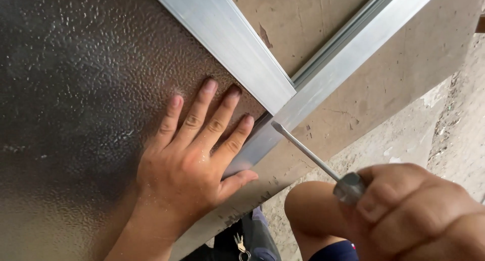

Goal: The person is using a screwdriver to mark or score the metal frame of a panel, likely for cutting or assembly.

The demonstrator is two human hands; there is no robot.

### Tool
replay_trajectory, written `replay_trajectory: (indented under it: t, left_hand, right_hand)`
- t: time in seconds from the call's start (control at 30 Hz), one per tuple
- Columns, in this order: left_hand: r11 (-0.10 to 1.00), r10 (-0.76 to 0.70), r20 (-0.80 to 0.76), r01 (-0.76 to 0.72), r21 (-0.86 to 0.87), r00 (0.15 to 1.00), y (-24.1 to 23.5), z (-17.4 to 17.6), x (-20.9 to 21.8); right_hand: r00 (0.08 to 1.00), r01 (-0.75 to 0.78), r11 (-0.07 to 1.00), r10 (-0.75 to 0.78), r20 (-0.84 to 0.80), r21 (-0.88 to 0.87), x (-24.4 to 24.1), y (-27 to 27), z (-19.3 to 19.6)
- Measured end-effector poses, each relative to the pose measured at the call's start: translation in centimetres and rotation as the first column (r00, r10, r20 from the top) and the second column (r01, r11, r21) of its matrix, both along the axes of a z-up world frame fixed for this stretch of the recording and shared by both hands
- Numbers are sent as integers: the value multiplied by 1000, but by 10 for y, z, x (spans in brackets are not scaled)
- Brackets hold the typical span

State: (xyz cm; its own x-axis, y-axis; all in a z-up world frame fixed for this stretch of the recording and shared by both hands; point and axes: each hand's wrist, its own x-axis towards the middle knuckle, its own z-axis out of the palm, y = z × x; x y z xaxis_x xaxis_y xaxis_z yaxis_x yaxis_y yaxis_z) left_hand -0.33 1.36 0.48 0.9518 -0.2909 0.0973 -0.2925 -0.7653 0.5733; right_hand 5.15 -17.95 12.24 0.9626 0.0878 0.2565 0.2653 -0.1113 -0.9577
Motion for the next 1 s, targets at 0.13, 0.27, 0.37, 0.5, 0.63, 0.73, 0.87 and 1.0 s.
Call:
replay_trajectory:
  t: [0.13, 0.27, 0.37, 0.5, 0.63, 0.73, 0.87, 1.0]
  left_hand:
    - [1000, 16, 60, -15, -17, 998, 0, 0, 1]
    - [998, 21, 85, -17, -55, 996, 1, 3, 0]
    - [999, 24, 73, -21, -43, 997, -1, 3, -2]
    - [998, 50, 38, -48, -47, 998, -3, 3, -3]
    - [998, 53, 30, -52, -47, 998, -4, 3, -2]
    - [998, 41, 9, -41, -49, 999, -4, 2, -1]
    - [995, 42, -36, -44, -85, 998, -4, 2, -1]
    - [992, 48, -57, -54, -118, 997, -5, 3, 1]
  right_hand:
    - [997, -5, 958, -16, 72, 286, -10, -18, -20]
    - [980, -113, 891, 27, 199, 439, 0, 3, -30]
    - [948, -221, 956, 164, 274, 194, 6, 7, -32]
    - [974, -180, 970, 154, 164, 162, 7, 13, -30]
    - [976, -214, 974, 210, 63, 74, 12, 14, -20]
    - [968, -251, 967, 251, 1, 53, 19, 17, -19]
    - [987, -153, 987, 151, 45, 40, 13, 26, -28]
    - [990, -67, 956, 28, 137, 285, 7, 34, -39]
